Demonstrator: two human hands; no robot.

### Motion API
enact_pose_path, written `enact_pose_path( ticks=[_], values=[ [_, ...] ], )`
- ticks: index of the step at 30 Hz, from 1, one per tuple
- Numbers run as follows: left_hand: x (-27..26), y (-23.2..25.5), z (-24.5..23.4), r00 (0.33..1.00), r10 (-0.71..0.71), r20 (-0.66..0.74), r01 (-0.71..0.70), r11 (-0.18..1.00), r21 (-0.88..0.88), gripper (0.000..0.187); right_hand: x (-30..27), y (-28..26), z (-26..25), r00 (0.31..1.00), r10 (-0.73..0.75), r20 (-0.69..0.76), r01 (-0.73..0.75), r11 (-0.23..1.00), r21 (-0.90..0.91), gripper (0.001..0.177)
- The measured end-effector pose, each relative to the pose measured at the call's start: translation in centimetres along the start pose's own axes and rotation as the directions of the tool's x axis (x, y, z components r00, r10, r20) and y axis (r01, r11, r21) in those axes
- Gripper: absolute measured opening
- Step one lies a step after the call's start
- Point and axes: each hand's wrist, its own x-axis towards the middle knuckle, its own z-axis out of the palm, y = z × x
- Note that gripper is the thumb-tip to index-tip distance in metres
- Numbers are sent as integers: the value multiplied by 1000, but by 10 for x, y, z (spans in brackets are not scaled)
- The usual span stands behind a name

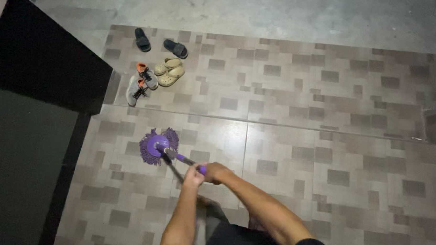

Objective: The person mops a tiled floor using a purple spin mop. They move the mop back and forth across the surface, covering the area near a collection of shoes and a window.

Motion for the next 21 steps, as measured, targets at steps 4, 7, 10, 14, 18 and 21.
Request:
enact_pose_path(
  ticks=[4,7,10,14,18,21],
  values=[
    [21,-54,-3,980,-78,183,90,994,-62,24,-53,52,-20,994,107,-11,-107,990,-89,32],
    [42,-111,7,971,-167,172,188,975,-115,32,-105,89,-63,954,284,97,-289,956,42,38],
    [33,-177,36,922,-227,314,308,921,-238,37,-169,105,-101,937,343,65,-337,937,-85,42],
    [33,-256,65,909,-262,323,357,890,-283,37,-247,123,-127,905,424,-32,-424,894,-146,31],
    [41,-310,80,890,-385,245,442,861,-253,48,-293,146,-142,871,492,4,-487,863,-133,29],
    [48,-324,77,928,-341,149,358,927,-112,53,-302,152,-130,865,502,-2,-502,864,37,26]
  ],
)
